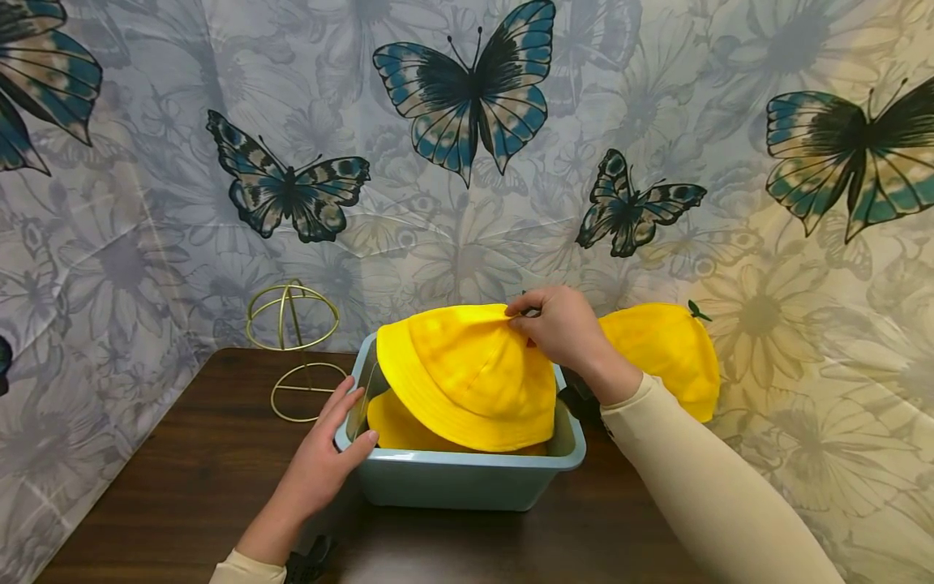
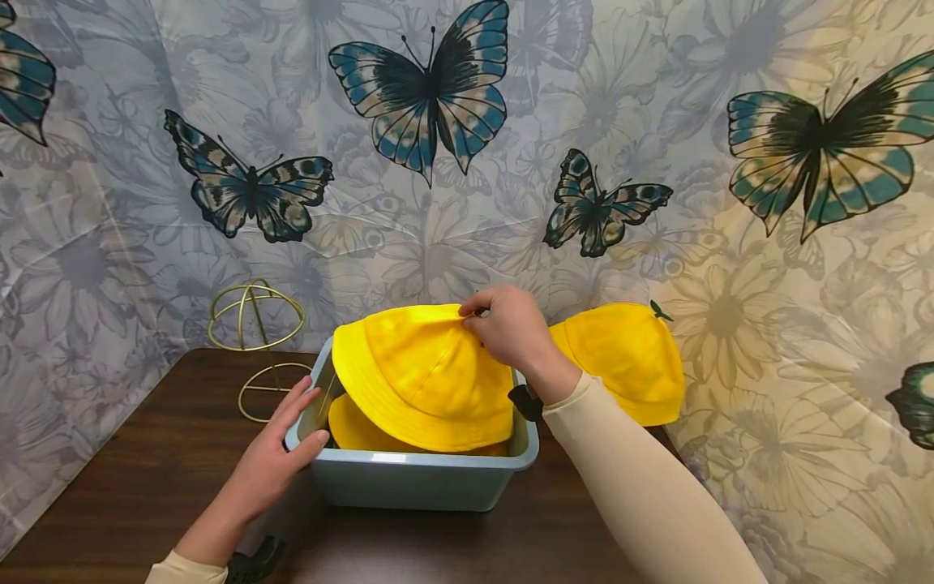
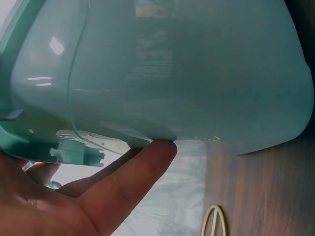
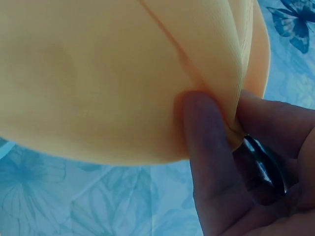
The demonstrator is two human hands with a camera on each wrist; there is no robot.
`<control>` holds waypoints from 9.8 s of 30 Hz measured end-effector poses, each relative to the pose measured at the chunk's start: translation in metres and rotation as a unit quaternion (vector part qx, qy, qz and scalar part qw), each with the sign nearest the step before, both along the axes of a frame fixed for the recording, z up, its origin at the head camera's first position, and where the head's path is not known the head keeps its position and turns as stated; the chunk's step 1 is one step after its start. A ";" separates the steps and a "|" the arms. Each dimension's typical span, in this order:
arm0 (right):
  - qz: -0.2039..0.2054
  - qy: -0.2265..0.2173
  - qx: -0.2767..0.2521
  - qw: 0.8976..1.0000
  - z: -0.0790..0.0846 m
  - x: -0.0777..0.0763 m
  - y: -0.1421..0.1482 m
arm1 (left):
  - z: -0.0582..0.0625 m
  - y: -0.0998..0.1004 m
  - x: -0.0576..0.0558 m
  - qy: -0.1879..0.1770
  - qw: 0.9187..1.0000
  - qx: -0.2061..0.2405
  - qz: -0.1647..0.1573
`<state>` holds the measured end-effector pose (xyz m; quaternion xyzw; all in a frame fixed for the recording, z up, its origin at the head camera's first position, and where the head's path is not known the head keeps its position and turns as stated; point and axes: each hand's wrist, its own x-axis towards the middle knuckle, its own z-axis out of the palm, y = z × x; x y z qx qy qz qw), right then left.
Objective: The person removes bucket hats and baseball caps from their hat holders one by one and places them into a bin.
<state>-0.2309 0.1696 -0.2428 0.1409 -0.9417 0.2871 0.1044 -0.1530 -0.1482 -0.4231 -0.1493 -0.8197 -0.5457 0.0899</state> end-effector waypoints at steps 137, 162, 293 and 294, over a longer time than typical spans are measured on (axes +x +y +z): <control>0.185 0.016 0.200 0.962 -0.047 -0.008 -0.054 | 0.000 0.000 -0.002 0.004 1.000 -0.008 0.009; 0.006 -0.080 -0.111 0.991 -0.030 0.057 0.093 | 0.002 0.001 0.001 -0.002 1.000 -0.008 0.004; -0.081 -0.151 0.021 0.985 -0.013 -0.052 0.280 | 0.002 0.002 0.002 -0.006 1.000 -0.008 0.012; -0.079 -0.152 0.017 0.985 -0.013 -0.051 0.281 | 0.002 0.002 0.002 -0.007 1.000 -0.008 0.012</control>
